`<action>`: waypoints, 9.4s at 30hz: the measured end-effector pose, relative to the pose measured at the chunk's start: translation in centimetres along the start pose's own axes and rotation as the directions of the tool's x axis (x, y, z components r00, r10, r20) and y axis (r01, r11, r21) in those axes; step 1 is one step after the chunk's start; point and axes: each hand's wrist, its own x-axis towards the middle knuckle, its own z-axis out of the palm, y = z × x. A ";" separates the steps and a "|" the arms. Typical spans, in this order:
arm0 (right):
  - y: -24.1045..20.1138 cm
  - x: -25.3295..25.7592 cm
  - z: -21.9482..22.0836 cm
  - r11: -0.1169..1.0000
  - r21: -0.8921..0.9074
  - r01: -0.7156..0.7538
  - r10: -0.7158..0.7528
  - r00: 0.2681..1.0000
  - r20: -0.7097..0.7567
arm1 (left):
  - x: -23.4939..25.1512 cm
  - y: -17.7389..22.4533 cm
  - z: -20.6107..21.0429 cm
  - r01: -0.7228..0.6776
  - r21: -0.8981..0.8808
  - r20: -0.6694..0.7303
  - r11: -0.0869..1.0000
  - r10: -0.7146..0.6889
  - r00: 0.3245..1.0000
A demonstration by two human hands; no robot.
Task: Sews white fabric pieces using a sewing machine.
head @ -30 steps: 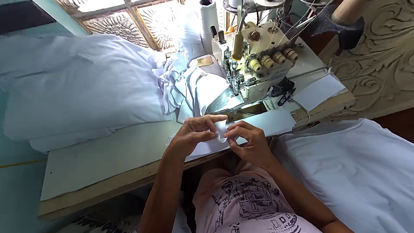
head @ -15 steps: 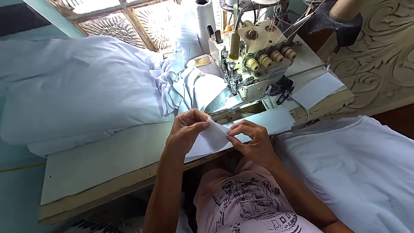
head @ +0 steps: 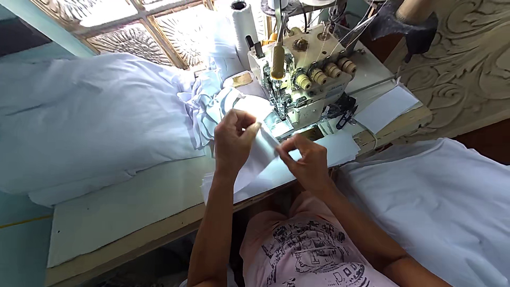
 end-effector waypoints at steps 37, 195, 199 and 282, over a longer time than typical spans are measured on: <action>2.9 1.4 1.6 0.863 -0.504 -0.029 0.021 1.000 -0.022 | 1.3 -1.4 5.0 -0.143 0.706 0.204 0.694 -0.005 0.979; 0.1 -3.2 -1.5 0.954 0.291 -0.072 0.038 0.992 0.120 | -4.7 1.3 -2.0 0.311 -0.459 0.284 0.832 -0.194 0.939; -0.1 -3.0 -2.0 0.954 0.292 -0.072 0.047 0.995 0.092 | -4.3 0.9 -2.2 0.261 -0.533 0.233 0.804 -0.157 0.960; 9.9 -4.4 -10.5 0.700 -0.467 -0.540 0.586 0.808 -0.057 | -1.8 -3.4 -9.5 0.089 0.451 -0.034 0.888 -0.082 0.996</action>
